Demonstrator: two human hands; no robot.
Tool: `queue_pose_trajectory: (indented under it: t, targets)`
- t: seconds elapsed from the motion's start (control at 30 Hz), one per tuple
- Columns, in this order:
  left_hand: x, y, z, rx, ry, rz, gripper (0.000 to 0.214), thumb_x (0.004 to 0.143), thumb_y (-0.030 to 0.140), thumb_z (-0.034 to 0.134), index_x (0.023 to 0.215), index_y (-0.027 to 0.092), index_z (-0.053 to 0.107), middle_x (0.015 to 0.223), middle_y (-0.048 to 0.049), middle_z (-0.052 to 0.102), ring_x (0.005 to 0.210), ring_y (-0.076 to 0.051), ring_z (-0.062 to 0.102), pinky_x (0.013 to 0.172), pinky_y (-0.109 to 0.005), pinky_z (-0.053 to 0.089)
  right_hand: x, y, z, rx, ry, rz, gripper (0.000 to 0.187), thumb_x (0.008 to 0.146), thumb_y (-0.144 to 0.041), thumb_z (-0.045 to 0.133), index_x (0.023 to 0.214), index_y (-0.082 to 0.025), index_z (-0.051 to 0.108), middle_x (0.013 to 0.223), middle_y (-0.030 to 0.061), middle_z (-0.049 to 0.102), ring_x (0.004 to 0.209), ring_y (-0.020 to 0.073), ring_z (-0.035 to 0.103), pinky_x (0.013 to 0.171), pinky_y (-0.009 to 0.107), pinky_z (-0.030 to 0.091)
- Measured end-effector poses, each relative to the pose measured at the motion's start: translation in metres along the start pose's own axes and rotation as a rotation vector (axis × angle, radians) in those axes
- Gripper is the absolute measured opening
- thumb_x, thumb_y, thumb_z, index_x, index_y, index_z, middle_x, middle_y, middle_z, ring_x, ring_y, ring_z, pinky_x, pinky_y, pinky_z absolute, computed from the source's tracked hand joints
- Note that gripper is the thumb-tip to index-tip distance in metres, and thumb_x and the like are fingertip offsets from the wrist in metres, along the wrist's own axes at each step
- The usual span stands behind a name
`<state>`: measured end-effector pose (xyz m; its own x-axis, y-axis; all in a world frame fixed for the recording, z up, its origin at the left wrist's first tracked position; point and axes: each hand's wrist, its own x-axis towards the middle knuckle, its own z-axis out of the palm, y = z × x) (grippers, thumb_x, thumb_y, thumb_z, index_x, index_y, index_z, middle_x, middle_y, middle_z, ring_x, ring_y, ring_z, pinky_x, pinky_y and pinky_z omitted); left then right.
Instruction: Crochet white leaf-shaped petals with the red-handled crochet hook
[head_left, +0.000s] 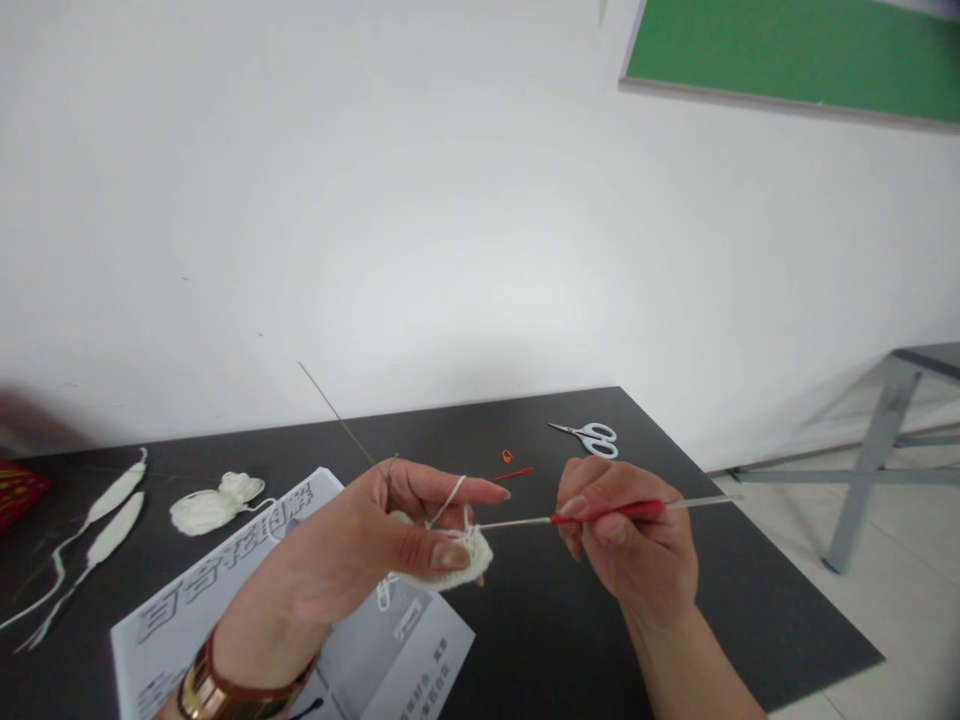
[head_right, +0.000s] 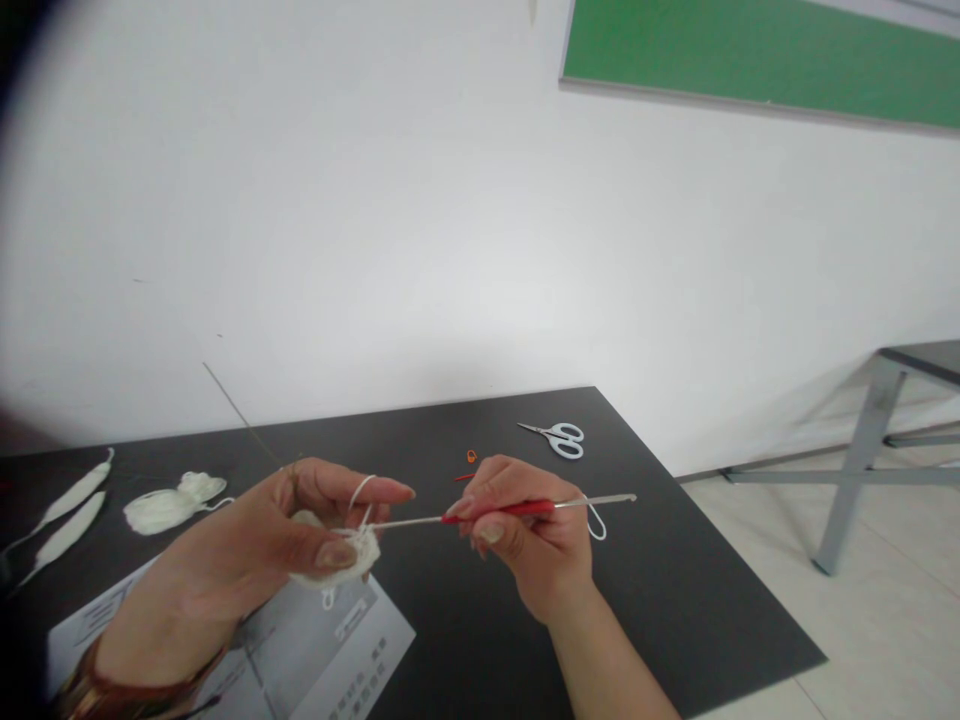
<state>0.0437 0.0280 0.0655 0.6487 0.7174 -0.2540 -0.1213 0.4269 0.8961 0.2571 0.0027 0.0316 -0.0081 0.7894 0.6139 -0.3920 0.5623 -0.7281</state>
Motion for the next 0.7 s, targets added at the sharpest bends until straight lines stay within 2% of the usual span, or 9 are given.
queue_pose_trajectory:
  t: [0.23, 0.5, 0.7]
  targets:
    - [-0.001, 0.002, -0.004, 0.089, -0.091, -0.025, 0.038, 0.059, 0.022, 0.081, 0.097, 0.019, 0.075, 0.067, -0.0015, 0.062, 0.052, -0.007, 0.048, 0.048, -0.019, 0.033, 0.001, -0.005, -0.005, -0.008, -0.046, 0.06, 0.012, 0.078, -0.029, 0.069, 0.079, -0.018, 0.073, 0.062, 0.0046, 0.062, 0.052, 0.0132, 0.053, 0.042, 0.023, 0.038]
    - [0.0, -0.001, -0.005, 0.179, -0.145, -0.062, 0.04, 0.056, 0.029, 0.083, 0.094, 0.019, 0.076, 0.066, -0.003, 0.063, 0.054, -0.01, 0.048, 0.048, -0.021, 0.037, 0.002, -0.007, -0.011, 0.017, -0.082, 0.101, 0.013, 0.077, -0.03, 0.071, 0.075, -0.017, 0.073, 0.06, 0.0048, 0.063, 0.051, 0.0127, 0.053, 0.043, 0.024, 0.036]
    - [0.001, -0.006, -0.007, 0.233, -0.211, -0.012, 0.034, 0.058, 0.03, 0.081, 0.091, 0.021, 0.077, 0.07, -0.0032, 0.061, 0.058, -0.011, 0.049, 0.051, -0.023, 0.038, 0.004, -0.006, -0.011, 0.079, -0.098, 0.173, 0.015, 0.077, -0.032, 0.07, 0.073, -0.018, 0.073, 0.056, 0.0024, 0.059, 0.046, 0.0105, 0.05, 0.038, 0.021, 0.034]
